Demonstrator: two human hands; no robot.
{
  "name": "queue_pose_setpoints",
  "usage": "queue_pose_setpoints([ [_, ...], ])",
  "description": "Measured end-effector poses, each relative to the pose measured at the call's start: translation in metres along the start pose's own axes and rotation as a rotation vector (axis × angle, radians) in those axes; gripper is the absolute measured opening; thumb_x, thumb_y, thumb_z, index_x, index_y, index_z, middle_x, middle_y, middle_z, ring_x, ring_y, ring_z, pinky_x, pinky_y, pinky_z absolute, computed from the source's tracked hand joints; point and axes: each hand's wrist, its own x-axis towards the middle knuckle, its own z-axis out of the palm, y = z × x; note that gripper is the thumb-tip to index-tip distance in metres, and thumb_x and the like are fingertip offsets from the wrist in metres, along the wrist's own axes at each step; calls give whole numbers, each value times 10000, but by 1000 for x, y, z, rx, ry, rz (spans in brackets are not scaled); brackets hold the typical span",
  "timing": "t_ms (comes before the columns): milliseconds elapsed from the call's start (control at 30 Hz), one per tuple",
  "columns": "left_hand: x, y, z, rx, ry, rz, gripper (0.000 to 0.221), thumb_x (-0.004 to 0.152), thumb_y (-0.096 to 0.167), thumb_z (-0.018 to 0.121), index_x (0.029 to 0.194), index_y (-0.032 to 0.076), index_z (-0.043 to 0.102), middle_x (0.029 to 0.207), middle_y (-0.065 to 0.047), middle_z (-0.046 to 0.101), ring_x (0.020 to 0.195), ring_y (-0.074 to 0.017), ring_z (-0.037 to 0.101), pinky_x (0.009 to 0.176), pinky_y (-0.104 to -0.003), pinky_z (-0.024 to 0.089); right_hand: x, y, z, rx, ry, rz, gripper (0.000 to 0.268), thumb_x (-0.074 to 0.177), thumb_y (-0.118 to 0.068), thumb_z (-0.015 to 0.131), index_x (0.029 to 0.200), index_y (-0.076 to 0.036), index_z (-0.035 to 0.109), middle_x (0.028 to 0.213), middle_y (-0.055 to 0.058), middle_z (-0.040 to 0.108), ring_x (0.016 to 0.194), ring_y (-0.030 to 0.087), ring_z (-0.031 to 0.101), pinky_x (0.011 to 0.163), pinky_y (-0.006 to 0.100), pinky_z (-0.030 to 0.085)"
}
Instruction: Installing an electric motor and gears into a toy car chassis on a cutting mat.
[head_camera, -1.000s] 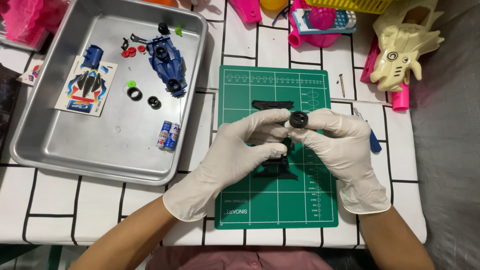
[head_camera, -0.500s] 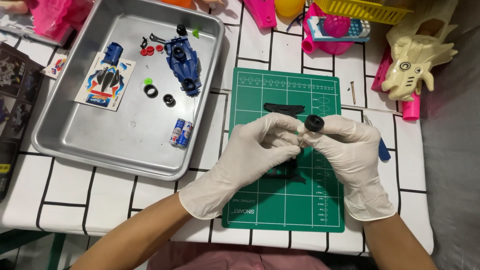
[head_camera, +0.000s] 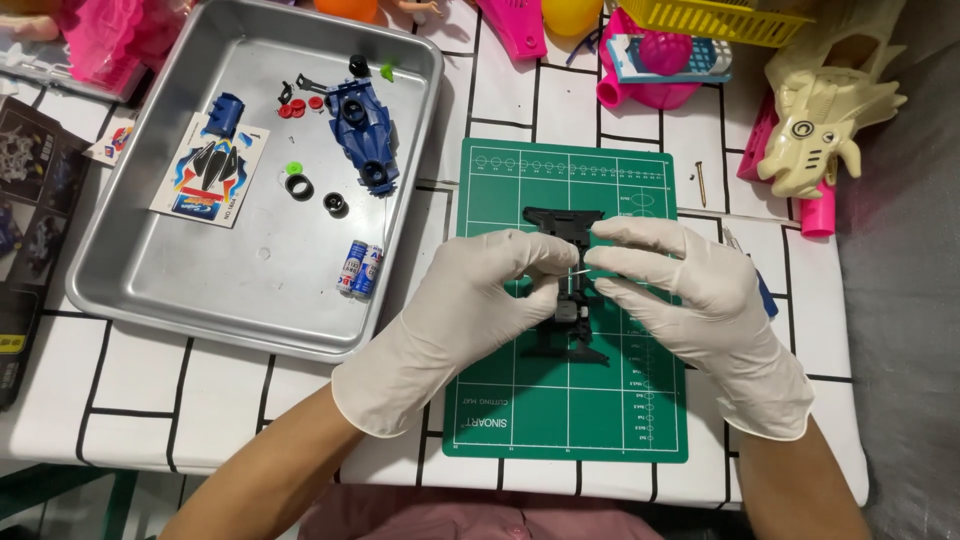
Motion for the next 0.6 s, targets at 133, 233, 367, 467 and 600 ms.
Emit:
queue_pose_setpoints([
  [133, 6, 6, -16, 89, -65, -19, 340, 817, -17, 742, 1111, 146, 697, 1012, 5, 763, 884, -128, 744, 860, -252, 601, 0, 16, -1, -82, -75, -104, 95, 965, -58, 719, 1054, -66, 753, 1078, 135, 722, 928, 286, 714, 819, 360, 585],
  [233, 21, 16, -65, 323, -240, -117, 314, 917, 211, 703, 1226, 156, 695, 1155, -69, 764, 980, -246, 742, 923, -412, 602, -1, 28, -7, -118, -22, -114, 67, 940, -57, 781, 1004, -75, 770, 1040, 91, 752, 875, 252, 710, 801, 377, 557],
  [367, 36, -1, -138, 838, -128, -598, 224, 977, 209, 635, 1132, 284, 778, 1171, -4, 747, 978, -241, 715, 896, -408, 538, -12, 42, -15, -186, -77, -9, 55, 939, -70, 776, 972, -111, 759, 1011, 20, 753, 923, 200, 710, 854, 334, 542],
  [467, 38, -26, -173, 1041, -236, -860, 432, 951, 38, 563, 1184, 345, 759, 1242, -61, 721, 1008, -325, 716, 903, -458, 569, -18, 48, -17, -247, -114, 100, 103, 966, -73, 737, 1049, -133, 752, 1065, 4, 739, 950, 194, 692, 846, 304, 536],
  [600, 30, -33, -188, 976, -241, -940, 626, 795, -105, 490, 1163, 303, 790, 1205, -180, 716, 1090, -417, 660, 936, -470, 518, -25, 59, -16, -273, -141, 135, 155, 916, -75, 771, 1019, -190, 786, 1113, -34, 719, 891, 129, 685, 775, 233, 538],
])
